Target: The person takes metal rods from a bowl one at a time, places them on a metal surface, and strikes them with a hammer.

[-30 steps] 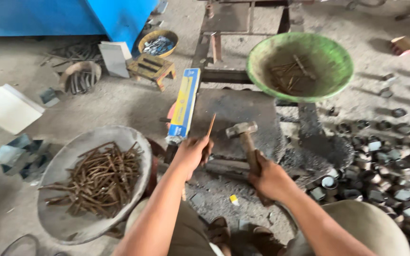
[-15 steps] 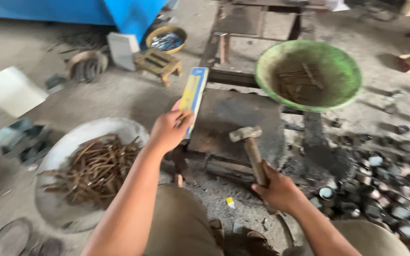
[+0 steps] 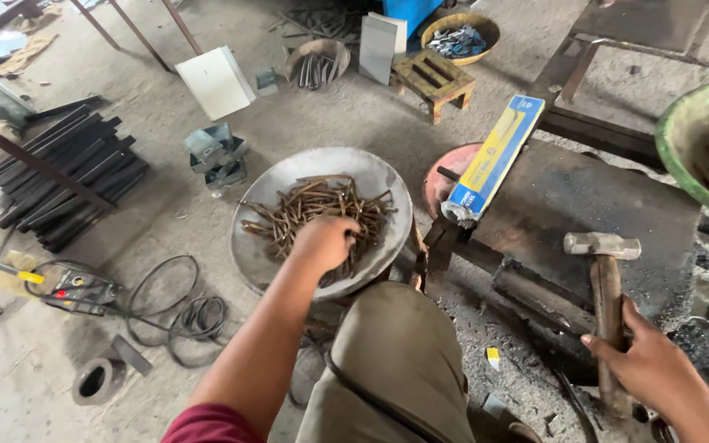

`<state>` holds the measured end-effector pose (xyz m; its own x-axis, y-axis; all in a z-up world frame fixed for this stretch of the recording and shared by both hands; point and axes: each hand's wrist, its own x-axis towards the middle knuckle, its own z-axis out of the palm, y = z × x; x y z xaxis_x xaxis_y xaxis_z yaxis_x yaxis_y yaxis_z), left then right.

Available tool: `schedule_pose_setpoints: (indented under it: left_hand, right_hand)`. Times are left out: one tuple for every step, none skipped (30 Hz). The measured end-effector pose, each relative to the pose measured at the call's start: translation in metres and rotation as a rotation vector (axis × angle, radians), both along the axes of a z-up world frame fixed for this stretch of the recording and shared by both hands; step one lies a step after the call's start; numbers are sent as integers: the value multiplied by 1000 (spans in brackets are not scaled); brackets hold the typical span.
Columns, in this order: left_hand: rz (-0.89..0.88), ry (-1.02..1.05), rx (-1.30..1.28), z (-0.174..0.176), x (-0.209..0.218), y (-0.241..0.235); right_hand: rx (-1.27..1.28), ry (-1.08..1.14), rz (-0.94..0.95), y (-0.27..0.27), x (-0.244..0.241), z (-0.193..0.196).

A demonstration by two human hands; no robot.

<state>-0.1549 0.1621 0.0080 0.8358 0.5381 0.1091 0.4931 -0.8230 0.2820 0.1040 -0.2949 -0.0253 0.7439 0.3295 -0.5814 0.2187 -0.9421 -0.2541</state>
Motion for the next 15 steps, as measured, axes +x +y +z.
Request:
schedule_pose_setpoints:
  left_hand:
    - [-5, -6, 0, -12, 7, 1]
    - [-90, -6, 70, -24, 14, 1]
    - [-175, -7, 142, -34, 21, 2]
    - [-178, -12, 141, -38, 28, 4]
    - [-229, 23, 202, -39, 34, 4]
    - [-280, 60, 263, -34, 38, 3]
    - [-283, 57, 263, -25, 39, 1]
    - [-286, 4, 168, -12, 37, -3]
    - [-289, -49, 72, 3, 37, -8]
    - [-294, -49, 71, 18, 38, -14]
    - [-227, -242, 20, 34, 40, -20]
    - [-164, -433, -36, 48, 43, -27]
    - [-174, -433, -41, 60, 44, -33]
    - [-108, -508, -312, 69, 45, -39]
    - [-37, -570, -586, 76, 49, -45]
  right_hand:
    - [27, -4, -1, 0, 0, -1]
    - [52, -8, -2, -1, 1, -1]
    - [50, -15, -7, -2, 2, -1]
    - [39, -10, -1, -1, 2, -1]
    - [29, -5, 5, -1, 3, -1]
    - [28, -7, 1, -2, 3, -1]
    - [44, -20, 19, -2, 1, -1]
    - [59, -31, 36, -3, -1, 0]
    - [58, -32, 31, -4, -2, 4]
    - [50, -20, 2, -5, -4, 8]
    - [43, -8, -27, -3, -5, 12]
    - [39, -8, -38, -2, -7, 17]
    - [124, -4, -60, -1, -9, 22]
    - [203, -3, -88, -1, -12, 29]
    - [195, -6, -107, 1, -16, 32]
